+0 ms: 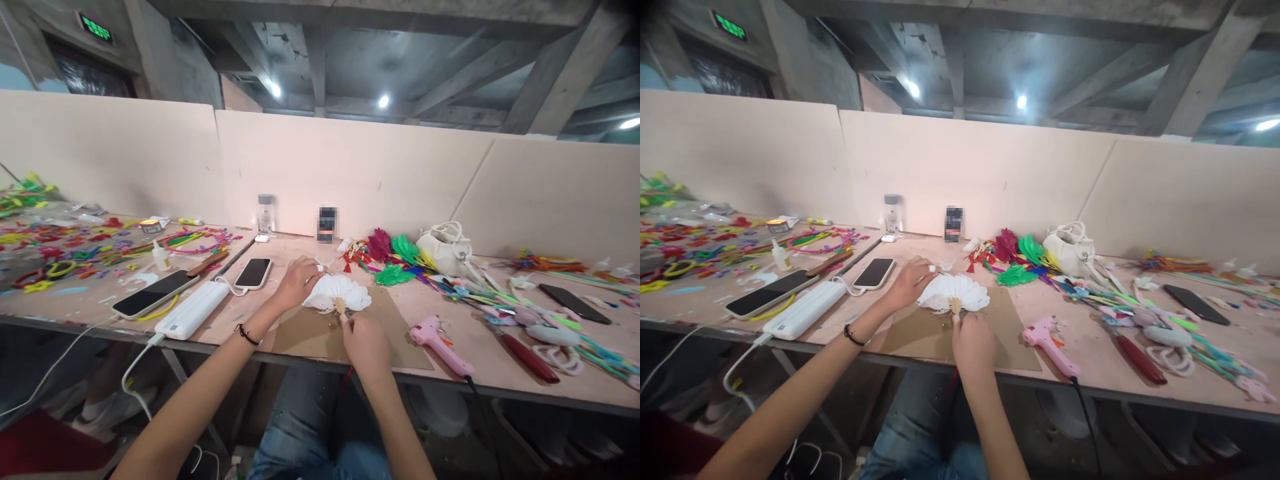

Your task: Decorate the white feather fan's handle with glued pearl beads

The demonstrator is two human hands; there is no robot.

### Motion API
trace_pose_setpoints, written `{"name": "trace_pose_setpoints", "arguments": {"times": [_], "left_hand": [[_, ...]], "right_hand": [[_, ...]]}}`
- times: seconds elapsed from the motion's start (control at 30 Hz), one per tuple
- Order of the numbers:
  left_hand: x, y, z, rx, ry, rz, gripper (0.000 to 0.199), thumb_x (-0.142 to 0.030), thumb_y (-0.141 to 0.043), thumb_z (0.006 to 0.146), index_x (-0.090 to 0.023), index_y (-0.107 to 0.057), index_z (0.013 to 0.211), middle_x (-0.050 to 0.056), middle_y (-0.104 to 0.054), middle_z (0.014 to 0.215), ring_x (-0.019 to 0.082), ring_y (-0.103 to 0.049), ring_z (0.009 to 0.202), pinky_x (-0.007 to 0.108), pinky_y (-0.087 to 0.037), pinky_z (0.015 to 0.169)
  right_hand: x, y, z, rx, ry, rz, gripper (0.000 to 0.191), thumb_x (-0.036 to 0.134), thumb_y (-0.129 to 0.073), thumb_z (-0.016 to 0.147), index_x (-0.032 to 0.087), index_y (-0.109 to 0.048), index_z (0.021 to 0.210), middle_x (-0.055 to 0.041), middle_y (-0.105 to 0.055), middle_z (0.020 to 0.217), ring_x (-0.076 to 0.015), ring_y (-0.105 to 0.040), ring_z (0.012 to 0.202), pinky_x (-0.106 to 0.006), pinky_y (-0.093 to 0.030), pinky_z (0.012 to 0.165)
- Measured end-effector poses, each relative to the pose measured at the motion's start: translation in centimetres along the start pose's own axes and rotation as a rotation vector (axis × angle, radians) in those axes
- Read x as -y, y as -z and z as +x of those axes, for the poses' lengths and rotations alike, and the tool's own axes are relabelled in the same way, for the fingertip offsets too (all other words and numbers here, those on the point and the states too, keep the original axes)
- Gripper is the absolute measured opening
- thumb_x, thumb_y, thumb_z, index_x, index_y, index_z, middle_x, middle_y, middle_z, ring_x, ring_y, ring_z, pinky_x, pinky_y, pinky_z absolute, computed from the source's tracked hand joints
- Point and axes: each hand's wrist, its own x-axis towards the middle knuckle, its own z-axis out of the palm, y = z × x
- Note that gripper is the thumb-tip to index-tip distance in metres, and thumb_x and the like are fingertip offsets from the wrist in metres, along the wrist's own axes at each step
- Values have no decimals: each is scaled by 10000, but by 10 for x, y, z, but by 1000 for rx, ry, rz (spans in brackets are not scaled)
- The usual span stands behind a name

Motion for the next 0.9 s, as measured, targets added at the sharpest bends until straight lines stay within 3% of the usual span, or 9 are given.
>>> {"name": "trace_pose_setpoints", "arguments": {"times": [0.07, 0.17, 0.27, 0.43, 0.57, 0.7, 0.8, 0.9], "left_hand": [[-1, 0, 0, -4, 2, 2, 272, -278, -515, 1069, -199, -758, 978, 78, -711, 901, 233, -618, 886, 375, -460, 824], [-2, 0, 0, -14, 0, 2, 276, -282, -515, 1070, -199, -762, 979, 78, -715, 890, 232, -618, 886, 374, -461, 827], [-4, 1, 0, -36, -1, 1, 286, -296, -520, 1071, -189, -758, 954, 75, -712, 878, 229, -617, 879, 369, -462, 819], [-13, 7, 2, -131, 1, -8, 347, -298, -509, 1076, -184, -734, 838, 65, -681, 819, 221, -604, 830, 371, -470, 788], [-42, 12, -5, -227, -21, -16, 259, -259, -515, 1072, -212, -766, 1026, 76, -735, 939, 230, -624, 904, 389, -480, 818], [-79, 3, -24, -319, -21, -15, 258, -191, -552, 1052, -266, -742, 1209, 52, -770, 1010, 222, -625, 908, 393, -460, 812], [-101, -11, -34, -424, 58, -5, 317, -141, -551, 1049, -261, -697, 1302, 52, -770, 971, 212, -616, 847, 383, -438, 764], [-112, -25, -37, -491, 90, 7, 308, -108, -562, 1035, -252, -706, 1266, 43, -782, 929, 203, -627, 798, 386, -423, 747]], "right_hand": [[2, -1, 2, -18, 3, 29, 215, 297, -680, 1057, 110, -755, 983, -158, -736, 995, -308, -720, 925, -297, -383, 626], [3, -5, 6, -78, -22, 95, 139, 199, -699, 996, 115, -750, 898, -160, -728, 941, -308, -706, 857, -300, -351, 606], [-6, -5, 8, -184, -44, 232, 132, 183, -696, 931, 156, -705, 802, -114, -714, 868, -285, -677, 815, -302, -343, 619], [-33, -2, 6, -383, -36, 577, 213, 379, -632, 883, 210, -619, 755, -54, -665, 776, -270, -630, 785, -332, -396, 699], [-41, -9, 0, -383, 19, 932, 350, 554, -607, 930, 213, -591, 850, -4, -611, 659, -215, -600, 606, -289, -446, 584], [-42, -17, -8, -307, 94, 1228, 403, 610, -639, 978, 219, -541, 974, 54, -562, 612, -144, -503, 440, -206, -372, 421], [-45, -19, -14, -302, 130, 1331, 434, 591, -721, 954, 196, -584, 1072, 39, -591, 643, -127, -501, 434, -191, -388, 406], [-46, -19, -19, -320, 145, 1370, 412, 537, -752, 956, 175, -629, 1109, 34, -583, 622, -122, -488, 425, -185, -388, 388]]}}
